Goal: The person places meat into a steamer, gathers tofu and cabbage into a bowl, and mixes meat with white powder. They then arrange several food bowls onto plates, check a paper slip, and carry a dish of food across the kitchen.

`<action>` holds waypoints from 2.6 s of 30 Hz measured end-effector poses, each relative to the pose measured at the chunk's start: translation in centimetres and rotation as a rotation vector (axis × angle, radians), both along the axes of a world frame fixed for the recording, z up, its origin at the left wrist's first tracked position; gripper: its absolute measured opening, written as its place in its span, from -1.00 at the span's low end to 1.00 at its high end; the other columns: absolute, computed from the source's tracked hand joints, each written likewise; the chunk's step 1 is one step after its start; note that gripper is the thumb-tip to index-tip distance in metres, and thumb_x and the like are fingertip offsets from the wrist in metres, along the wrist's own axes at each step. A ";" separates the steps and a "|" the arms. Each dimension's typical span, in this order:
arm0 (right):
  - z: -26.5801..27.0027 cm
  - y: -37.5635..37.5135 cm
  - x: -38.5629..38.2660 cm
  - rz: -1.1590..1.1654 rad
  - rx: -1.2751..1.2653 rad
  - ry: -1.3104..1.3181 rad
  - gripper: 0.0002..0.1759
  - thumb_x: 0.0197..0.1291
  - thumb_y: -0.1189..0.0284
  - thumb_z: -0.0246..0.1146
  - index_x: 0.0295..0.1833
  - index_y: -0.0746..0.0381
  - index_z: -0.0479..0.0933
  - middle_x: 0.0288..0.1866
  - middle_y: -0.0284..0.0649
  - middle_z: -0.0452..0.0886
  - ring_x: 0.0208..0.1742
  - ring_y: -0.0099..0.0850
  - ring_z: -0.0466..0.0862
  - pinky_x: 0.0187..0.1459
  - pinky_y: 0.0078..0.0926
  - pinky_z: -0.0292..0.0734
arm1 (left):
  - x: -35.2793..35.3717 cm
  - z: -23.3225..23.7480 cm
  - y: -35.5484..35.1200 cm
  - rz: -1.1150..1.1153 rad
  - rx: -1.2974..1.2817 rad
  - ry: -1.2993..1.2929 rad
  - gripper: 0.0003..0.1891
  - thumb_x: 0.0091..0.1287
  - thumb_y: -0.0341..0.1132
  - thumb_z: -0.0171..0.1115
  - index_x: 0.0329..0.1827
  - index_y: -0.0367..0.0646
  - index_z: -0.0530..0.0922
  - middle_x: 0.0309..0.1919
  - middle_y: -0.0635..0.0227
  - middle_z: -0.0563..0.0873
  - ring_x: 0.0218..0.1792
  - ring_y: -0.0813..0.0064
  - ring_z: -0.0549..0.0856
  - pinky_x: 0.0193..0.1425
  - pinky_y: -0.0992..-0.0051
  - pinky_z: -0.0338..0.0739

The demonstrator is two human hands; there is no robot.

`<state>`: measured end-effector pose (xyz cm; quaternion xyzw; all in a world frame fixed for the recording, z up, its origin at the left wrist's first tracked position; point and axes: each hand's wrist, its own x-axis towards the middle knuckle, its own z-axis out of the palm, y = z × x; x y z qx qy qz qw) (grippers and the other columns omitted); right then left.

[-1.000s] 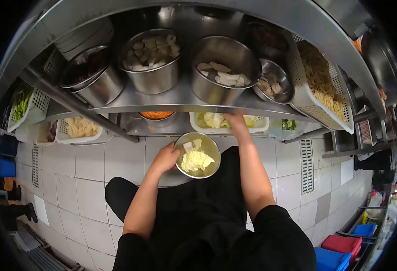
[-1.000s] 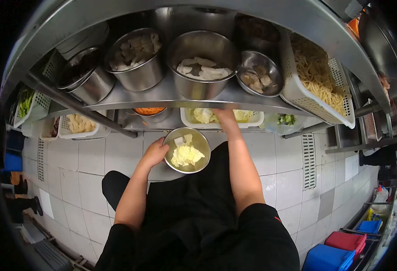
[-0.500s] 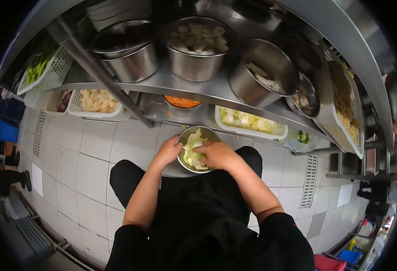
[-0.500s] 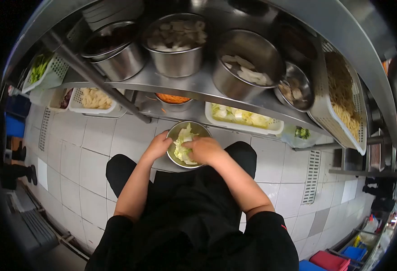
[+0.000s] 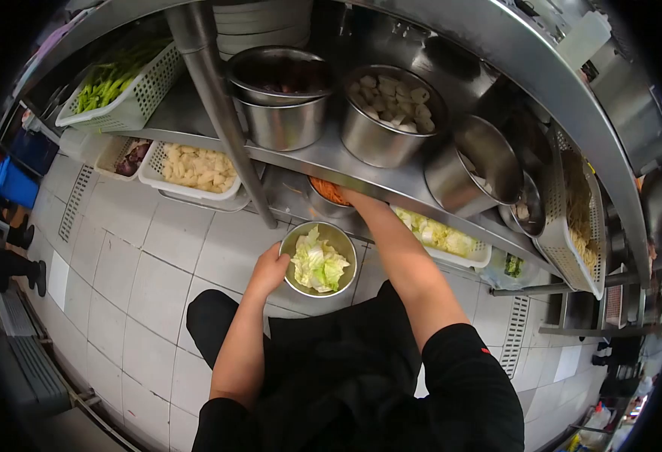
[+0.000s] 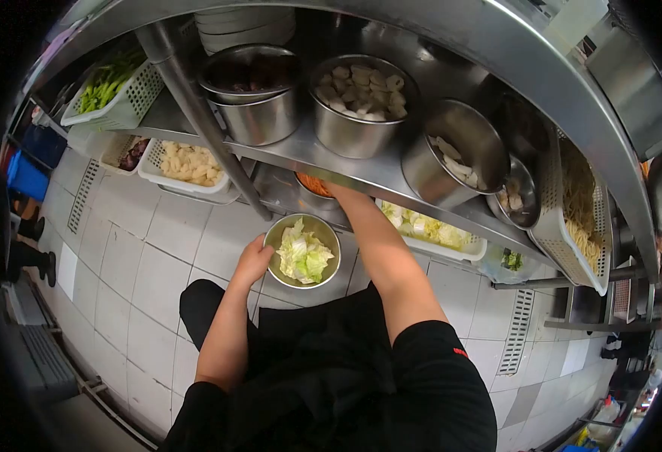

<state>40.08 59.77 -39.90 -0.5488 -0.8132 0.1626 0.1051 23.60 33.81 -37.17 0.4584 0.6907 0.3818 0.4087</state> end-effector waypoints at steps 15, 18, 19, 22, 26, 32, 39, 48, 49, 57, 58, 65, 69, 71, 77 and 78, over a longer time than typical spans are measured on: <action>0.2 -3.4 7.2 -0.135 0.005 0.047 -0.62 0.24 0.17 0.15 -0.03 0.25 0.57 0.06 0.05 0.55 0.12 -0.22 0.52 0.14 -0.22 0.37 | 1.1 -2.6 2.3 -0.032 0.033 0.075 -0.58 0.23 -0.28 -0.04 0.10 -0.33 0.47 -0.08 -0.17 0.62 -0.01 -0.10 0.59 0.08 0.19 0.45; 8.1 -12.0 6.8 0.142 -0.518 0.696 -0.66 0.15 0.24 0.27 -0.06 0.24 0.59 -0.11 -0.13 0.64 -0.12 -0.36 0.60 -0.06 -0.35 0.49 | 2.5 0.7 1.1 -0.115 0.050 0.104 -0.61 0.24 -0.29 -0.01 0.09 -0.28 0.50 -0.10 -0.14 0.64 -0.01 -0.06 0.61 0.06 0.22 0.47; 11.3 -15.6 6.8 0.064 -0.668 0.770 -0.74 0.16 0.37 0.27 -0.05 0.23 0.59 -0.17 -0.20 0.68 -0.20 -0.36 0.64 -0.12 -0.39 0.53 | 3.3 2.9 0.3 -0.133 0.032 0.120 -0.63 0.23 -0.29 0.00 0.04 -0.27 0.53 -0.16 -0.11 0.66 -0.05 -0.04 0.63 0.02 0.22 0.49; 13.1 -23.9 9.1 0.134 -0.233 0.310 -0.74 0.11 0.38 0.16 -0.09 0.17 0.61 -0.17 -0.02 0.64 -0.10 -0.07 0.62 -0.05 -0.13 0.49 | 5.2 6.8 -2.1 -0.259 0.019 0.142 -0.67 0.22 -0.27 0.00 -0.07 -0.29 0.53 -0.28 -0.11 0.66 -0.16 -0.09 0.64 -0.08 0.12 0.50; 21.3 -30.0 11.9 0.092 -0.373 -0.005 -0.72 0.16 0.30 0.06 -0.16 0.19 0.59 -0.21 -0.01 0.64 -0.13 -0.08 0.64 -0.08 -0.12 0.51 | 8.7 14.2 -6.0 -0.357 -0.182 0.219 -0.69 0.21 -0.27 0.07 -0.10 -0.30 0.54 -0.22 -0.09 0.65 -0.11 -0.04 0.64 -0.07 0.19 0.50; 37.0 -34.5 15.6 0.126 -0.465 -0.089 -0.71 0.18 0.28 0.06 -0.11 0.17 0.58 -0.12 -0.05 0.64 -0.06 -0.10 0.65 -0.07 -0.14 0.54 | 10.2 20.1 -9.4 -0.412 -0.212 -0.097 -0.69 0.21 -0.31 0.09 -0.05 -0.31 0.53 -0.23 0.12 0.68 -0.22 0.23 0.68 -0.11 0.31 0.53; 45.0 -36.0 19.8 0.115 -0.222 0.080 -0.69 0.19 0.27 0.08 0.00 0.12 0.53 -0.12 -0.03 0.64 -0.08 -0.08 0.65 -0.09 -0.14 0.53 | 14.0 31.5 -9.5 -0.301 -0.252 -0.221 -0.69 0.21 -0.33 0.09 -0.03 -0.30 0.52 -0.23 0.16 0.68 -0.22 0.28 0.68 -0.12 0.35 0.53; 44.3 -32.4 31.9 0.370 -0.352 0.405 -0.73 0.22 0.30 0.05 -0.01 -0.04 0.54 -0.15 -0.17 0.66 -0.14 -0.12 0.65 -0.10 -0.16 0.51 | 24.6 34.7 -10.1 -0.089 -0.201 -0.309 -0.68 0.20 -0.36 0.08 0.00 -0.28 0.52 -0.23 0.21 0.68 -0.23 0.34 0.68 -0.13 0.40 0.53; 45.4 -32.2 33.4 0.382 -0.360 0.405 -0.73 0.22 0.30 0.05 -0.01 -0.04 0.54 -0.15 -0.17 0.66 -0.14 -0.12 0.65 -0.10 -0.16 0.51 | 26.2 34.8 -10.1 -0.076 -0.194 -0.322 -0.68 0.20 -0.37 0.08 0.01 -0.28 0.52 -0.23 0.21 0.68 -0.23 0.35 0.68 -0.13 0.40 0.53; 57.3 -28.0 45.2 0.381 -0.443 0.790 -0.67 0.30 0.32 0.12 0.14 0.16 0.49 0.02 -0.23 0.62 0.02 -0.39 0.61 0.05 -0.40 0.50 | 34.7 38.9 -10.9 -0.020 -0.247 -0.363 -0.68 0.19 -0.45 0.07 0.03 -0.27 0.50 -0.21 0.21 0.67 -0.24 0.39 0.67 -0.16 0.49 0.56; 62.4 -26.0 47.6 0.398 -0.351 0.857 -0.66 0.31 0.31 0.13 0.14 0.19 0.49 0.05 -0.26 0.61 0.03 -0.45 0.60 0.07 -0.43 0.48 | 35.1 39.1 -11.1 -0.055 -0.208 -0.306 -0.69 0.18 -0.47 0.07 0.01 -0.27 0.50 -0.21 0.20 0.67 -0.24 0.39 0.67 -0.17 0.48 0.57; 89.3 -4.2 61.3 0.360 0.304 1.875 -0.68 0.32 0.26 0.07 0.03 0.26 0.40 -0.10 -0.12 0.59 -0.12 -0.32 0.62 -0.11 -0.30 0.56 | 32.2 36.4 -13.1 0.186 -0.121 -0.367 -0.67 0.14 -0.52 0.09 0.01 -0.27 0.53 -0.22 0.26 0.68 -0.23 0.44 0.67 -0.14 0.49 0.57; 99.6 7.4 64.1 0.232 0.308 2.028 -0.21 0.32 -0.04 0.02 0.41 0.30 -0.01 0.32 0.16 0.24 0.26 -0.03 0.40 0.18 -0.05 0.41 | 30.5 36.8 -15.0 0.246 -0.041 -0.102 -0.67 0.15 -0.46 0.08 -0.01 -0.28 0.55 -0.27 0.27 0.69 -0.28 0.45 0.66 -0.20 0.48 0.56; 102.9 9.3 64.1 0.210 0.280 2.062 0.02 0.26 -0.25 -0.12 0.49 0.27 -0.33 0.47 0.18 -0.05 0.44 0.05 0.13 0.38 0.05 0.09 | 30.3 37.3 -16.1 0.327 -0.073 -0.119 -0.68 0.16 -0.45 0.08 -0.01 -0.28 0.55 -0.28 0.26 0.69 -0.29 0.44 0.66 -0.21 0.47 0.56; 104.4 11.3 64.1 0.244 0.290 2.233 0.01 0.22 -0.34 -0.25 0.46 0.27 -0.15 0.46 0.05 0.05 0.42 -0.05 0.18 0.36 0.02 0.07 | 30.6 37.7 -18.6 0.492 -0.153 -0.189 -0.69 0.18 -0.39 0.09 -0.01 -0.30 0.54 -0.30 0.24 0.69 -0.30 0.41 0.67 -0.23 0.44 0.56; 104.1 11.1 64.2 0.224 0.291 2.225 -0.04 0.24 -0.33 -0.27 0.43 0.27 -0.06 0.41 0.01 0.14 0.36 -0.10 0.27 0.28 -0.01 0.18 | 30.7 37.6 -18.8 0.512 -0.157 -0.197 -0.69 0.19 -0.38 0.10 -0.01 -0.30 0.54 -0.31 0.23 0.69 -0.30 0.41 0.67 -0.23 0.43 0.56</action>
